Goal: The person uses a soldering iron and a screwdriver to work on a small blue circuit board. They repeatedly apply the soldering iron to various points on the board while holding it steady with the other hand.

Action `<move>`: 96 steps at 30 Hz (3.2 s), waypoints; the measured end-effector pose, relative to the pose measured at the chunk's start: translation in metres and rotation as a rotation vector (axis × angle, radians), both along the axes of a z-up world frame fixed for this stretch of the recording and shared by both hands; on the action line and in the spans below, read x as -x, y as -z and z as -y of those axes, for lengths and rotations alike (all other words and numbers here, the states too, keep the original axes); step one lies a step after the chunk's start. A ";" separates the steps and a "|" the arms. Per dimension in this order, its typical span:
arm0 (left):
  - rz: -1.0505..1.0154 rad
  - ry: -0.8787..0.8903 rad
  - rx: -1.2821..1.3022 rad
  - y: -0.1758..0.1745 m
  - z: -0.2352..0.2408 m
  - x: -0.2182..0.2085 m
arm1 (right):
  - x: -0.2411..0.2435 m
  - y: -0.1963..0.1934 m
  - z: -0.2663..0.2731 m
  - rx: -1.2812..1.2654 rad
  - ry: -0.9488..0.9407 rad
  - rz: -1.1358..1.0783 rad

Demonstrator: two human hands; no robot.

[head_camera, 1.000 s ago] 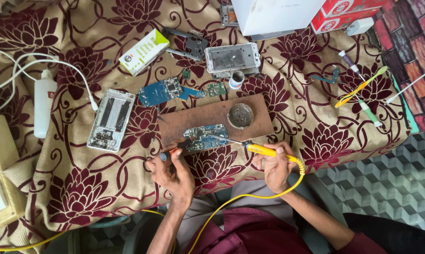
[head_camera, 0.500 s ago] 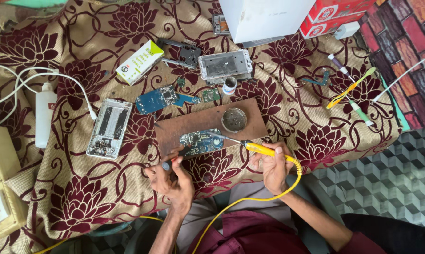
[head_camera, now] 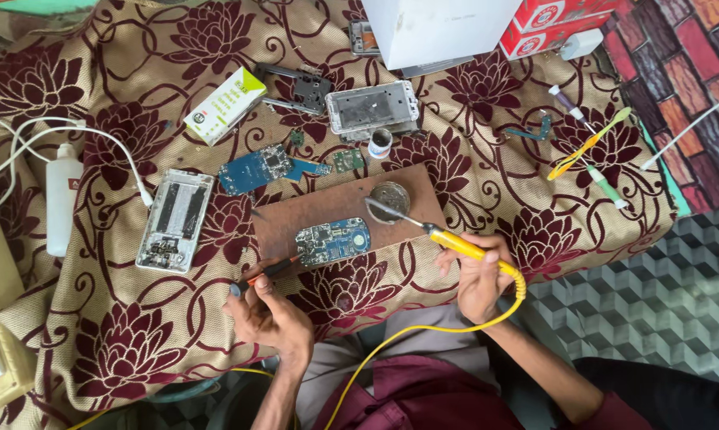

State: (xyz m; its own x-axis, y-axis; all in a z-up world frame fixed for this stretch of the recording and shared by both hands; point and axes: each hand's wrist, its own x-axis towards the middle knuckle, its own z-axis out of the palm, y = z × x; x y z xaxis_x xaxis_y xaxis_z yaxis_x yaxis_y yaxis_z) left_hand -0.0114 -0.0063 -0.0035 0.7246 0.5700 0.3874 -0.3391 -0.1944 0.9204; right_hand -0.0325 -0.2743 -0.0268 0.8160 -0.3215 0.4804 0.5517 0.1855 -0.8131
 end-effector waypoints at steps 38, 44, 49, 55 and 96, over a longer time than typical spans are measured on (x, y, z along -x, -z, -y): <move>0.012 0.100 -0.382 -0.022 -0.003 -0.006 | -0.011 -0.048 0.033 0.348 0.192 -0.150; -0.024 0.119 -0.339 -0.020 -0.003 -0.004 | -0.011 -0.060 0.030 0.496 0.142 -0.226; 0.020 0.095 -0.336 -0.016 -0.001 -0.004 | -0.018 -0.063 0.023 0.455 0.177 -0.251; -0.003 0.074 -0.351 -0.017 -0.003 -0.005 | -0.009 -0.075 0.019 0.578 0.157 -0.215; -0.019 0.065 -0.323 -0.019 -0.004 -0.011 | -0.009 -0.059 0.029 0.219 0.278 -0.245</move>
State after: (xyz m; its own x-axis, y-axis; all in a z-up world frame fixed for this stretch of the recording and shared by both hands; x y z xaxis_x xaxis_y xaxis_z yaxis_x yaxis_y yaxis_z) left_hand -0.0007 -0.0020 0.0158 0.7642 0.3723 0.5267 -0.3436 -0.4560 0.8209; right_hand -0.0234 -0.3031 0.0320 0.8114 -0.4570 0.3645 0.3421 -0.1344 -0.9300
